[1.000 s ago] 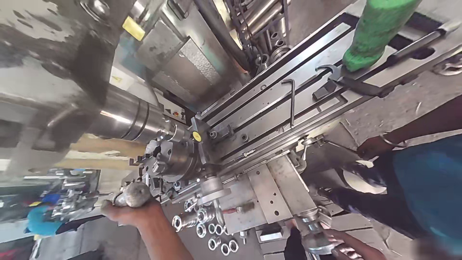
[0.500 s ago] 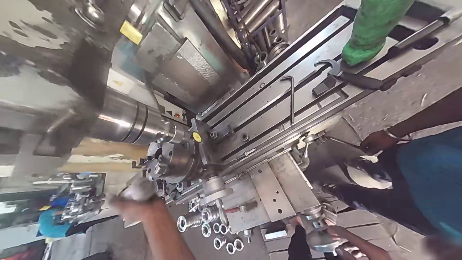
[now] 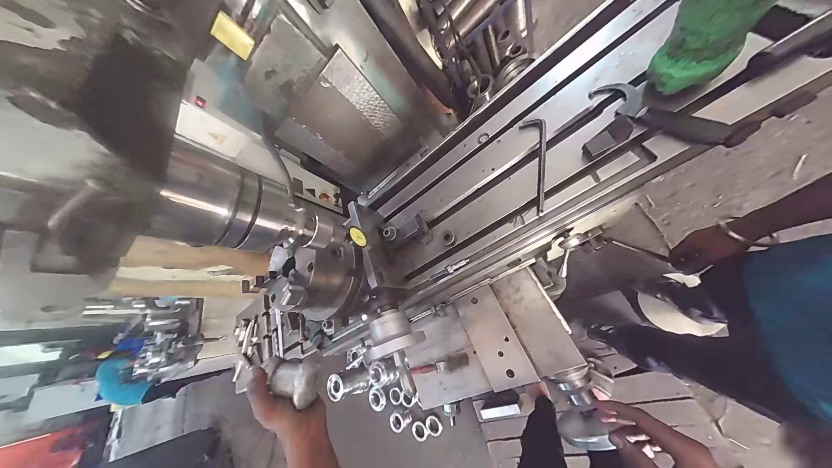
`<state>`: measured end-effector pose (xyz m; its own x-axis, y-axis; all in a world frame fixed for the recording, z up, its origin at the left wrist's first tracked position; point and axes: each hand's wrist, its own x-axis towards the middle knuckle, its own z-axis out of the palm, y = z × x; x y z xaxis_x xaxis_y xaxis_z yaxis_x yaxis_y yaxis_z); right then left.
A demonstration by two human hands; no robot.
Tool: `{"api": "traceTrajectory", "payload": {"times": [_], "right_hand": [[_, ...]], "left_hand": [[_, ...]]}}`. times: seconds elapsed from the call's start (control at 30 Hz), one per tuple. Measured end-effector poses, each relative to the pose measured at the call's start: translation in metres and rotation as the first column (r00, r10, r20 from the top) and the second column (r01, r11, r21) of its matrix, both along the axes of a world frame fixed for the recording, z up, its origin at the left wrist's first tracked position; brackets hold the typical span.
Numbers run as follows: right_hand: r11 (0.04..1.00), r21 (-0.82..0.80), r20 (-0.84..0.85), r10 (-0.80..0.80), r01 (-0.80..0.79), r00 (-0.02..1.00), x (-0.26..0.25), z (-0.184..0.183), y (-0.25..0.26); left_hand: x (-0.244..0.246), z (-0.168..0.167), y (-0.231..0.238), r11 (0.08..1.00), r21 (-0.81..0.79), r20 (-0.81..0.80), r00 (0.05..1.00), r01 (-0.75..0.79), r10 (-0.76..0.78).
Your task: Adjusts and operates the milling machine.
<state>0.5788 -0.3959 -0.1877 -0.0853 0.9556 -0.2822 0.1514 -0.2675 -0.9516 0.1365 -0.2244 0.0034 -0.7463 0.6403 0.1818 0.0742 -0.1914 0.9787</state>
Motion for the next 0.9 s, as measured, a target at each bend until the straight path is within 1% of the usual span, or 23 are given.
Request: {"api": "traceTrajectory", "payload": {"times": [0.07,0.13,0.17,0.2,0.23,0.27,0.3,0.33,0.37,0.43,0.47,0.5,0.53,0.57,0.63,0.67,0.7,0.73,0.77,0.8,0.83,0.87,0.9], "right_hand": [[1.0,0.0,-0.007,-0.018,0.018,1.0,0.001,0.0,0.001],[0.999,0.023,-0.027,-0.032,0.032,0.999,0.001,-0.001,0.003],[0.999,0.035,-0.043,-0.033,0.034,0.999,0.0,0.001,0.005],[0.998,0.049,-0.065,-0.03,0.033,0.997,-0.001,0.004,0.006],[0.997,0.07,-0.098,-0.017,0.024,0.995,-0.004,0.009,0.008],[0.995,0.101,-0.139,0.014,0.0,0.99,-0.008,0.015,0.012],[0.99,0.134,-0.177,0.061,-0.038,0.982,-0.016,0.025,0.017],[0.982,0.164,-0.222,0.125,-0.089,0.967,-0.027,0.035,0.023],[0.969,0.191,-0.274,0.209,-0.16,0.939,-0.04,0.047,0.029],[0.912,0.23,-0.351,0.403,-0.339,0.845,-0.069,0.072,0.044],[0.878,0.235,-0.386,0.478,-0.417,0.789,-0.085,0.084,0.051],[0.86,0.249,-0.41,0.511,-0.446,0.756,-0.099,0.094,0.056],[0.872,0.252,-0.417,0.489,-0.419,0.766,-0.11,0.101,0.058],[0.907,0.246,-0.411,0.416,-0.34,0.811,-0.118,0.105,0.06],[0.948,0.249,-0.395,0.286,-0.199,0.873,-0.122,0.1,0.071],[0.941,0.287,-0.378,0.285,-0.181,0.881,-0.117,0.094,0.078],[0.928,0.321,-0.371,0.305,-0.187,0.877,-0.111,0.092,0.088],[0.922,0.347,-0.363,0.302,-0.173,0.881,-0.105,0.091,0.1],[0.916,0.379,-0.348,0.271,-0.129,0.898,-0.1,0.091,0.112],[0.907,0.414,-0.311,0.214,-0.071,0.926,-0.096,0.094,0.127],[0.899,0.438,-0.259,0.124,0.002,0.958,-0.093,0.098,0.145],[0.892,0.444,-0.183,0.002,0.081,0.983,-0.091,0.101,0.166],[0.886,0.438,-0.12,-0.109,0.151,0.987,-0.091,0.104,0.191]], "left_hand": [[-0.001,-0.01,-0.007,0.998,-0.04,0.011,0.999,-0.043,0.044],[-0.004,-0.014,-0.021,0.997,-0.072,0.005,1.0,-0.02,0.021],[-0.007,-0.015,-0.032,0.994,-0.095,-0.023,0.998,0.05,-0.052],[-0.012,-0.014,-0.048,0.978,-0.127,-0.059,0.983,0.164,-0.173],[-0.016,-0.011,-0.063,0.936,-0.177,-0.103,0.94,0.304,-0.325],[-0.016,-0.004,-0.075,0.863,-0.241,-0.132,0.866,0.444,-0.483],[-0.009,0.005,-0.082,0.76,-0.322,-0.161,0.759,0.564,-0.631],[0.006,0.013,-0.088,0.662,-0.386,-0.155,0.662,0.642,-0.733],[0.027,0.017,-0.093,0.578,-0.433,-0.13,0.586,0.692,-0.799],[0.074,0.016,-0.098,0.468,-0.508,-0.12,0.478,0.723,-0.87],[0.097,0.012,-0.098,0.439,-0.525,-0.126,0.443,0.729,-0.887],[0.12,0.005,-0.097,0.427,-0.54,-0.142,0.422,0.725,-0.896],[0.139,-0.003,-0.096,0.412,-0.542,-0.151,0.398,0.732,-0.905],[0.152,-0.01,-0.094,0.387,-0.543,-0.157,0.363,0.745,-0.919],[0.16,-0.013,-0.088,0.309,-0.561,-0.131,0.286,0.768,-0.949],[0.158,-0.008,-0.086,0.261,-0.566,-0.099,0.25,0.782,-0.963],[0.153,0.0,-0.08,0.237,-0.578,-0.099,0.221,0.781,-0.97],[0.143,0.01,-0.073,0.268,-0.597,-0.151,0.222,0.756,-0.963],[0.129,0.022,-0.065,0.366,-0.62,-0.258,0.261,0.694,-0.93],[0.111,0.035,-0.054,0.521,-0.6,-0.398,0.338,0.608,-0.853],[0.089,0.046,-0.04,0.68,-0.514,-0.531,0.428,0.523,-0.731],[0.066,0.054,-0.021,0.804,-0.382,-0.632,0.506,0.456,-0.587],[0.041,0.058,0.001,0.894,-0.225,-0.699,0.575,0.388,-0.425]]}}
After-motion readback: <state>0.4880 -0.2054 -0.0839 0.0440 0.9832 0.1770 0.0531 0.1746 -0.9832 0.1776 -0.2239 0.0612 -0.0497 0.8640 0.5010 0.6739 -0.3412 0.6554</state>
